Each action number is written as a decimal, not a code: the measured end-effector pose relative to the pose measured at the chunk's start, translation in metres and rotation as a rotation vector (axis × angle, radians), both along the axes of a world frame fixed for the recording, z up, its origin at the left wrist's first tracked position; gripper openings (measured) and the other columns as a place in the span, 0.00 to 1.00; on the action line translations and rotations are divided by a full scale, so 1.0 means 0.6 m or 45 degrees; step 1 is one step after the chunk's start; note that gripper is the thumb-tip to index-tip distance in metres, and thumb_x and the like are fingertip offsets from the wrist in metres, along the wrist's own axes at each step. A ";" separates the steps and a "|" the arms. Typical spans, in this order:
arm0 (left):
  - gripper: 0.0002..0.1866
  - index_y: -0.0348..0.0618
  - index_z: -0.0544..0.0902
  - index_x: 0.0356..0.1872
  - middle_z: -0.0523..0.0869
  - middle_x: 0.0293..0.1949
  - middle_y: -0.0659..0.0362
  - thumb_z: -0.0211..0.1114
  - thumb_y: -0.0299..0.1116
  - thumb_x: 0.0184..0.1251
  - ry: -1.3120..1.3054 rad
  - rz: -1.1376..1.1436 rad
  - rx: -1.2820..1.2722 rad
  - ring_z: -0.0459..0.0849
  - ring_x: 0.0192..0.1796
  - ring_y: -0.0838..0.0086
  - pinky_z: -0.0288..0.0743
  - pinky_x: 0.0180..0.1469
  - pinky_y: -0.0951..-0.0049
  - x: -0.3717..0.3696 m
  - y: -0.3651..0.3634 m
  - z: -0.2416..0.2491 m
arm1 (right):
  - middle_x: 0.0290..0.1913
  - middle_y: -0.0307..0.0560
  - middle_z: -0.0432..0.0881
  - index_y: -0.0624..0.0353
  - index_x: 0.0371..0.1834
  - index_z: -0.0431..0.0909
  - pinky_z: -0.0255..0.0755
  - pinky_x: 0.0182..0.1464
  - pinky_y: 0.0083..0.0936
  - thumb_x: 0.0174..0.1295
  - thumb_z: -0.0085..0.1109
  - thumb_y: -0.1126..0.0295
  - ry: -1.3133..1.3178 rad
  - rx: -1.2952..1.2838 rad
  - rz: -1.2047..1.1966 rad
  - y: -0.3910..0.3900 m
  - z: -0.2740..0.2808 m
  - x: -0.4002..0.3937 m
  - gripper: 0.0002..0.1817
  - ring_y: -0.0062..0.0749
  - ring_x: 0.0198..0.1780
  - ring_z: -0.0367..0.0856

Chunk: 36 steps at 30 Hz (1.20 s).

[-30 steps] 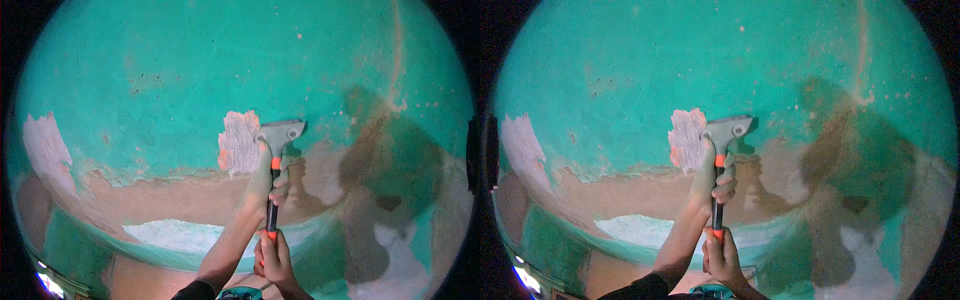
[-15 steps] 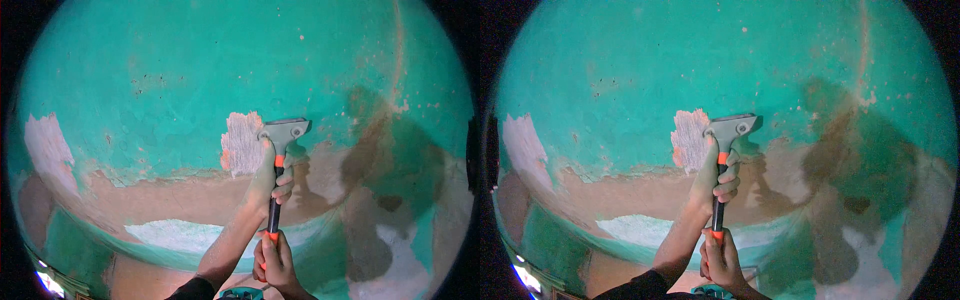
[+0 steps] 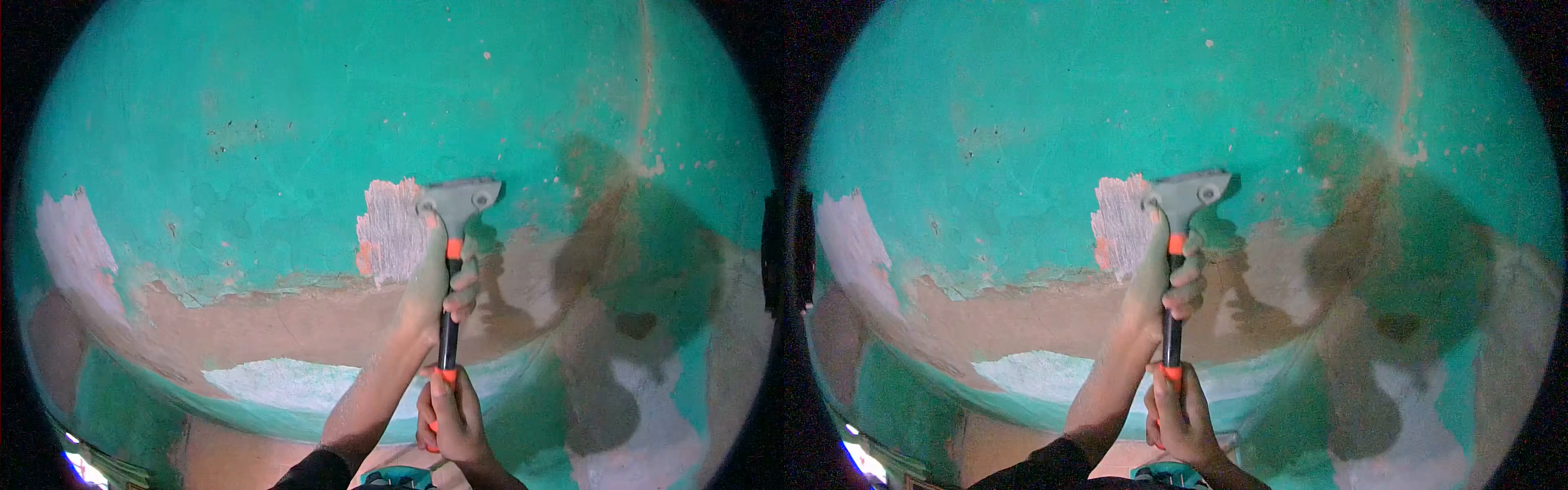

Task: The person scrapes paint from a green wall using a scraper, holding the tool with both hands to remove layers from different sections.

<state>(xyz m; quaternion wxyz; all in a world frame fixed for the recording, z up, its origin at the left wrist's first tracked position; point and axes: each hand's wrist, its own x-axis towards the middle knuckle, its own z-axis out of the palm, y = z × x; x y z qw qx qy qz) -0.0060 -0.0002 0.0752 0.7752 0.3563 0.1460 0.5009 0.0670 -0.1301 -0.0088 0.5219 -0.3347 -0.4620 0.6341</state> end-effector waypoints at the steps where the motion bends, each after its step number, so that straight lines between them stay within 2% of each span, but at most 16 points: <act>1: 0.31 0.53 0.67 0.28 0.58 0.13 0.72 0.39 0.72 0.66 0.012 0.007 0.015 0.54 0.07 0.87 0.50 0.06 0.85 0.001 -0.002 -0.004 | 0.23 0.37 0.63 0.57 0.54 0.62 0.61 0.14 0.22 0.75 0.40 0.57 0.016 -0.024 0.007 -0.003 -0.001 0.001 0.16 0.18 0.11 0.60; 4: 0.31 0.53 0.67 0.28 0.59 0.13 0.72 0.40 0.72 0.66 0.024 0.021 0.031 0.55 0.07 0.88 0.51 0.06 0.85 -0.004 -0.004 -0.012 | 0.23 0.37 0.63 0.58 0.54 0.62 0.62 0.15 0.21 0.75 0.40 0.57 0.037 -0.107 0.049 -0.014 -0.010 0.002 0.16 0.18 0.12 0.60; 8: 0.30 0.53 0.67 0.29 0.59 0.13 0.72 0.39 0.71 0.67 -0.018 0.002 0.011 0.56 0.07 0.88 0.51 0.06 0.85 -0.003 -0.006 -0.002 | 0.23 0.38 0.64 0.59 0.54 0.61 0.61 0.15 0.21 0.75 0.41 0.58 0.039 -0.056 0.049 -0.007 0.011 0.005 0.16 0.18 0.12 0.60; 18: 0.29 0.53 0.67 0.29 0.59 0.13 0.72 0.39 0.68 0.70 -0.049 0.052 0.051 0.57 0.07 0.88 0.52 0.06 0.85 -0.002 -0.004 -0.020 | 0.24 0.38 0.64 0.60 0.54 0.61 0.60 0.14 0.21 0.75 0.41 0.57 -0.027 -0.029 0.034 -0.002 -0.011 0.008 0.17 0.17 0.11 0.60; 21: 0.29 0.53 0.67 0.29 0.59 0.13 0.72 0.39 0.68 0.70 -0.022 0.033 0.045 0.57 0.07 0.87 0.52 0.06 0.85 -0.003 -0.007 -0.013 | 0.24 0.38 0.63 0.60 0.54 0.61 0.60 0.14 0.21 0.75 0.40 0.56 -0.055 -0.063 0.041 -0.005 0.004 0.009 0.18 0.17 0.11 0.59; 24: 0.29 0.53 0.67 0.29 0.59 0.13 0.72 0.39 0.69 0.69 -0.086 0.027 0.086 0.57 0.07 0.87 0.51 0.07 0.85 -0.002 0.002 0.005 | 0.24 0.38 0.64 0.60 0.54 0.61 0.61 0.14 0.21 0.75 0.40 0.56 -0.018 0.061 0.039 0.010 0.000 0.008 0.18 0.17 0.11 0.60; 27: 0.29 0.53 0.67 0.28 0.59 0.13 0.72 0.40 0.70 0.68 -0.044 0.034 0.010 0.56 0.07 0.87 0.50 0.07 0.85 -0.004 -0.011 -0.020 | 0.24 0.37 0.64 0.59 0.55 0.61 0.61 0.15 0.20 0.75 0.40 0.56 -0.047 -0.012 0.069 -0.007 -0.009 0.013 0.18 0.17 0.12 0.61; 30: 0.30 0.54 0.67 0.28 0.58 0.12 0.72 0.40 0.71 0.67 -0.065 0.046 0.035 0.56 0.07 0.87 0.49 0.07 0.85 -0.004 0.001 0.008 | 0.23 0.37 0.63 0.59 0.55 0.61 0.61 0.15 0.20 0.75 0.40 0.55 -0.032 0.051 0.054 0.007 0.005 0.011 0.18 0.17 0.12 0.61; 33: 0.30 0.53 0.67 0.27 0.58 0.12 0.72 0.41 0.71 0.67 -0.007 0.129 -0.022 0.56 0.07 0.87 0.50 0.06 0.84 -0.002 -0.009 0.000 | 0.23 0.37 0.64 0.59 0.55 0.61 0.61 0.14 0.20 0.75 0.41 0.56 -0.053 0.018 0.054 0.002 -0.003 0.013 0.18 0.17 0.12 0.61; 36: 0.30 0.53 0.67 0.27 0.58 0.12 0.72 0.40 0.72 0.66 -0.043 0.043 0.045 0.55 0.06 0.87 0.50 0.06 0.84 -0.005 -0.004 -0.015 | 0.23 0.37 0.64 0.59 0.55 0.62 0.60 0.14 0.19 0.75 0.41 0.57 -0.021 0.069 0.058 0.004 -0.007 0.011 0.17 0.17 0.11 0.60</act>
